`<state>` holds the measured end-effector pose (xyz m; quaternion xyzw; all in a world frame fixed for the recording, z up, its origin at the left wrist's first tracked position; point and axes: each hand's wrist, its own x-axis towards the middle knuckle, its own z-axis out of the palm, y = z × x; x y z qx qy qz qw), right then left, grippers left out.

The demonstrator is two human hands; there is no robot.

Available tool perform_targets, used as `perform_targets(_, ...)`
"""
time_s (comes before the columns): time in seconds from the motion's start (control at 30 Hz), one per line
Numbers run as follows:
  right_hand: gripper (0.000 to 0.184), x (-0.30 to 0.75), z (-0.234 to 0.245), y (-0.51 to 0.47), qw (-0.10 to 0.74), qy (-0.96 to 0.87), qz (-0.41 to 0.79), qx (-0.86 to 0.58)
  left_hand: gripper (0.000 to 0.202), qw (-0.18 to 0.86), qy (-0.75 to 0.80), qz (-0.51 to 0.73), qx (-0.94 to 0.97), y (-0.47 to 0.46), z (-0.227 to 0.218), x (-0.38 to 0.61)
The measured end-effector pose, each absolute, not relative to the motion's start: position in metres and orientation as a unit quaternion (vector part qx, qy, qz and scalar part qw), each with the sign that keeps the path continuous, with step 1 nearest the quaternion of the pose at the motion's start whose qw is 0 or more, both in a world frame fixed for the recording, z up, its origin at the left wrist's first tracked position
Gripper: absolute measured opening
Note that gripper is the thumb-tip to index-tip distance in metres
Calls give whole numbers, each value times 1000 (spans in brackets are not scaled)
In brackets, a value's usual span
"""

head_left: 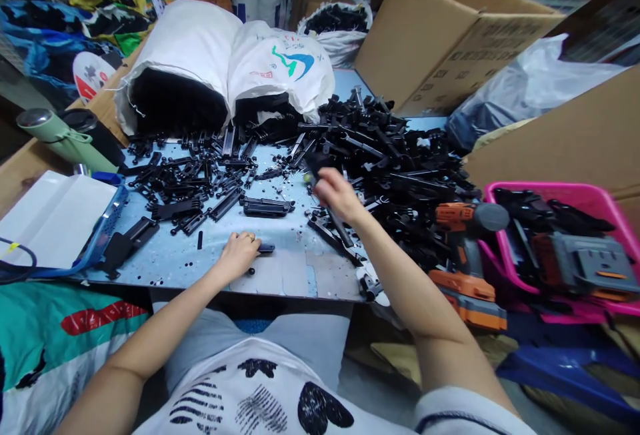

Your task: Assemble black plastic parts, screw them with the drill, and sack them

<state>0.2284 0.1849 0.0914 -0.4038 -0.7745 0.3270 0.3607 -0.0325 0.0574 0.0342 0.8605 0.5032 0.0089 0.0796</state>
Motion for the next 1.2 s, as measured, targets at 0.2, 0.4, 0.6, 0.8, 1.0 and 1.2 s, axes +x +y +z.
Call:
perform_targets(0.2,31,213,58,81,-77,-933,199,-290,37,191,462,21,866,63,33,-28)
perform_targets(0.4,42,203,44,65,-112,-916,109,-369,59,179,469,58,863,59,34,-21)
perform_targets(0.6,39,191,65,53,-104,-913,22,-394,52,143,477,144,855,52,22,-28)
perform_targets(0.8,31,187,83,62,-102,-933,1,-344,40,131,432,220,865,50,16,-33)
perform_targets(1.0,34,193,80,70,-104,-935,27,-338,40,138,470,212,845,47,15,-25)
perform_targets(1.2,36,219,64,122,-72,-891,52,-446,55,159,439,114,877,79,35,-5)
